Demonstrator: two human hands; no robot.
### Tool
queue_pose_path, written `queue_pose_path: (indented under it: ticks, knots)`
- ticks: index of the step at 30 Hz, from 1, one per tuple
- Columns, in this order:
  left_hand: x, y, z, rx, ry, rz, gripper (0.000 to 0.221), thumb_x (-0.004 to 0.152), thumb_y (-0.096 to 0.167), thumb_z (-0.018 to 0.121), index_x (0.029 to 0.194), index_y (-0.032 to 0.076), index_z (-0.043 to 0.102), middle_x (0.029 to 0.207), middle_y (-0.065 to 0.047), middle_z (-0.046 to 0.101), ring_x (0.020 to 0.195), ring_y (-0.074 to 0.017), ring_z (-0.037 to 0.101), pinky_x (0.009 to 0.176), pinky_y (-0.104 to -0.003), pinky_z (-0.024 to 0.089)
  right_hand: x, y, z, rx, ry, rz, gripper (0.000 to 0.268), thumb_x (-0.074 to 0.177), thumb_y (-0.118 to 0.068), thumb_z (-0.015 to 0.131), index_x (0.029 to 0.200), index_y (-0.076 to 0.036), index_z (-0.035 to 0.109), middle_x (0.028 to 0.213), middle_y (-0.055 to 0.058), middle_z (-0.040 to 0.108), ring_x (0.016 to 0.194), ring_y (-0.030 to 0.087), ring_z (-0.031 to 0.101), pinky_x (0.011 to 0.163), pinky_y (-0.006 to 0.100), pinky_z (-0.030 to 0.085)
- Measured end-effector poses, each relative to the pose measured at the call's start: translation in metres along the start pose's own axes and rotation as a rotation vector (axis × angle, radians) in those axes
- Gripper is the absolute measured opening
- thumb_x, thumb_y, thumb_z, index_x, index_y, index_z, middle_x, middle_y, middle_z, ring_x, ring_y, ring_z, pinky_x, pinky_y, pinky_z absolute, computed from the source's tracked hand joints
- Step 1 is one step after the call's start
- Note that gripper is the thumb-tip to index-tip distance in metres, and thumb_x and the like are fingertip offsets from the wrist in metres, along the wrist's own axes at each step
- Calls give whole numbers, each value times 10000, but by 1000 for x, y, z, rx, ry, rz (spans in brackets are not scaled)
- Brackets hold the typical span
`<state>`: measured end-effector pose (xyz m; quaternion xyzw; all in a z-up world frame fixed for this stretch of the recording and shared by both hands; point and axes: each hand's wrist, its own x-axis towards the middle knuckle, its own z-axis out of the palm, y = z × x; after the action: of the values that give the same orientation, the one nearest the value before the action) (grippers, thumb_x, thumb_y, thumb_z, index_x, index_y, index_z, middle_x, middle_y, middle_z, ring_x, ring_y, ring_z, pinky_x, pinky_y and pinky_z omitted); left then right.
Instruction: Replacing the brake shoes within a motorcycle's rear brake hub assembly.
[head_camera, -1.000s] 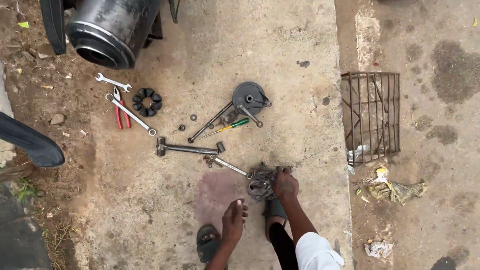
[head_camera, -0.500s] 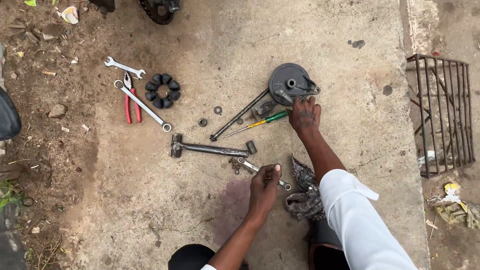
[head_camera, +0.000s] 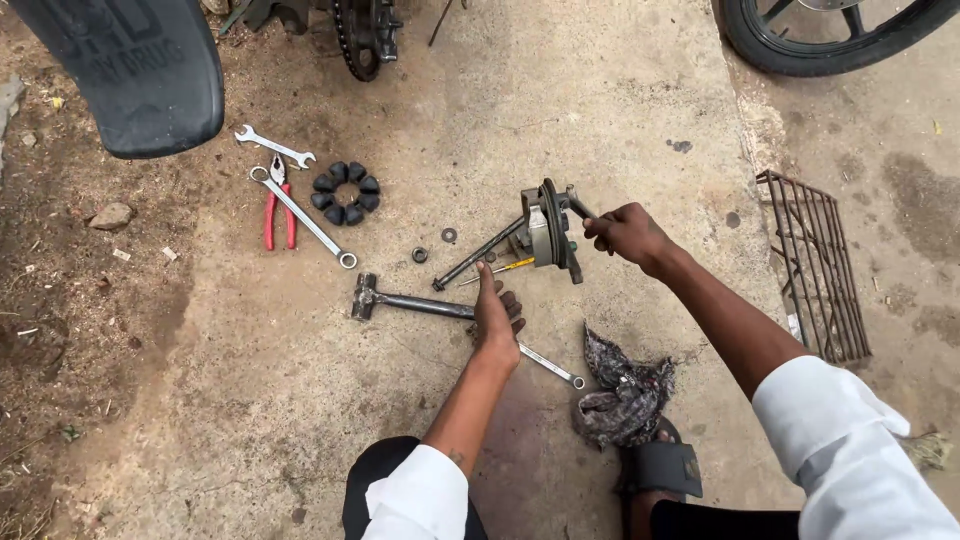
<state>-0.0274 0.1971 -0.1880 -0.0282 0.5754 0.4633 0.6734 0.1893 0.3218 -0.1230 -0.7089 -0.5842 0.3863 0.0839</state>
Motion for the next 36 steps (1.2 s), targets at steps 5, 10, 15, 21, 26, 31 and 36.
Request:
queue_pose_path:
  ticks: [5, 10, 15, 21, 26, 31, 36]
  knots:
    - [-30, 22, 21, -78, -102, 24, 1009, 807, 883, 323, 1429, 106, 491, 1147, -94, 620, 1008, -196, 591, 827, -365, 469, -114, -71, -20, 295, -110, -87, 353, 994, -332, 654, 956, 1, 764, 641, 31, 619, 547, 100, 473, 496, 278, 379]
    - [-63, 50, 18, -126, -526, 218, 1043, 812, 904, 377, 1404, 59, 529, 1113, -190, 656, 1024, -340, 651, 872, -480, 573, -159, -87, -40, 413, -163, -200, 359, 1003, -332, 602, 1025, -14, 767, 598, 18, 575, 490, 88, 389, 453, 251, 324]
    - [-88, 56, 2, -395, -1039, 303, 899, 786, 716, 707, 1397, 77, 546, 1209, -114, 704, 1064, -257, 717, 887, -457, 659, -172, -51, -33, 699, -304, -303, 418, 1010, -389, 539, 1052, -24, 740, 587, -6, 542, 475, 61, 366, 422, 243, 289]
    - [-105, 40, 12, -66, -888, 466, 708, 685, 155, 945, 1295, -2, 622, 1163, -108, 722, 1034, -215, 717, 722, -328, 682, -160, 21, 19, 708, -204, -345, 600, 1077, -532, 514, 962, 30, 689, 679, -26, 557, 570, 53, 409, 497, 199, 322]
    - [-106, 42, -15, 206, -636, 567, 654, 660, 83, 905, 1247, -8, 632, 1131, -160, 749, 963, -241, 759, 718, -330, 696, -112, 91, 62, 788, -2, -37, 549, 984, -544, 561, 1105, -21, 677, 763, -17, 579, 580, 59, 423, 487, 225, 338]
    - [-83, 43, -48, 371, -412, 508, 633, 687, 83, 887, 1251, -63, 640, 1099, -221, 775, 892, -288, 788, 722, -334, 699, -44, 157, 116, 535, -52, 245, 564, 935, -413, 697, 1261, 47, 691, 870, 67, 621, 594, 142, 402, 503, 317, 344]
    - [-93, 47, -50, 128, -361, 385, 677, 630, 29, 875, 1240, -72, 600, 1118, -243, 757, 936, -320, 785, 709, -347, 656, -83, 87, 101, 485, 148, -68, 723, 1048, -369, 692, 1560, -15, 324, 1352, 130, 518, 1161, 189, 499, 971, 387, 464]
